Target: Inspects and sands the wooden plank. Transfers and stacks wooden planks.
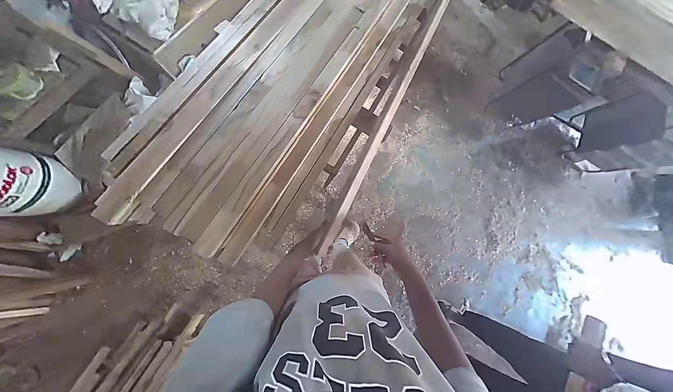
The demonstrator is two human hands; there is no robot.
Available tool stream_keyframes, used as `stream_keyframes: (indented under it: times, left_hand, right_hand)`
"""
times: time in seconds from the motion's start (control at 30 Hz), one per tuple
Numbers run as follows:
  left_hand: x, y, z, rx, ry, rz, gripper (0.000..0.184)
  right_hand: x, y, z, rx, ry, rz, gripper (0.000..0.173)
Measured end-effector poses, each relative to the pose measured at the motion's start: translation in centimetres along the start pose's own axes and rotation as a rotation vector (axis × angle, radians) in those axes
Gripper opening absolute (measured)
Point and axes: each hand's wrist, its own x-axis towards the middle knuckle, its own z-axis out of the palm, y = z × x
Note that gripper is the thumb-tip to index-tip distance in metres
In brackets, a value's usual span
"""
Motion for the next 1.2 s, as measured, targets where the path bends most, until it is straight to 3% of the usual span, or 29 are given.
stream_keyframes:
  times: [0.07,0.17,0.2,0.23,0.27,0.33,0.43,0.53,0.63,0.77,0.87,1.0,1.2]
  left_hand:
    - [-1.7,0.8,-0.4,-0.2,-0.088,-0.007,0.068]
    - [-6.4,4.7,0.1,-0.153,-0.204,0.04,0.064]
    - [-9.8,9.6,3.9,-0.07,0.113,-0.225,0.057]
    - [-10.4,11.2,5.6,0.024,0.235,-0.315,0.056]
    - [-9.3,10.1,4.9,0.065,0.206,-0.267,0.06]
    - [-3.4,3.1,0.3,0.238,0.097,0.099,0.07]
    - [-1.1,1.2,-0.5,0.681,0.348,0.021,0.071]
    - [-1.3,1.4,-0.3,0.767,0.386,-0.069,0.071]
    - [-1.0,1.2,-0.4,0.7,0.339,-0.001,0.065]
    - [-0.7,1.0,0.0,0.678,0.307,0.049,0.072]
    - [-0.9,1.1,1.1,0.763,0.372,0.052,0.057]
    - [-1.1,0.7,2.6,0.852,0.459,0.052,0.054]
    - [-1.3,0.7,2.2,0.866,0.453,0.083,0.06]
  right_hand:
    - [-0.1,1.1,0.3,0.091,-0.008,-0.009,0.045]
    - [0.1,1.8,0.9,0.138,-0.001,-0.107,0.049]
    - [0.5,1.7,1.0,0.124,0.015,-0.145,0.052]
    - [1.1,1.6,1.1,0.098,0.04,-0.186,0.054]
    - [1.9,1.3,1.2,0.06,0.065,-0.229,0.056]
    - [4.1,0.0,1.2,-0.066,0.098,-0.332,0.058]
    - [7.8,-2.6,1.2,-0.287,0.163,-0.56,0.056]
    - [12.0,-4.8,2.6,-0.429,0.217,-0.691,0.05]
    - [13.5,-3.8,4.0,-0.616,0.328,-0.609,0.051]
    - [11.2,-1.5,3.3,-0.833,0.37,-0.353,0.058]
    - [10.1,-6.4,1.9,-0.825,0.38,-0.323,0.052]
    - [8.9,-14.0,3.3,-0.813,0.279,-0.272,0.034]
    - [2.7,-9.3,9.0,-0.839,-0.034,-0.16,0.035]
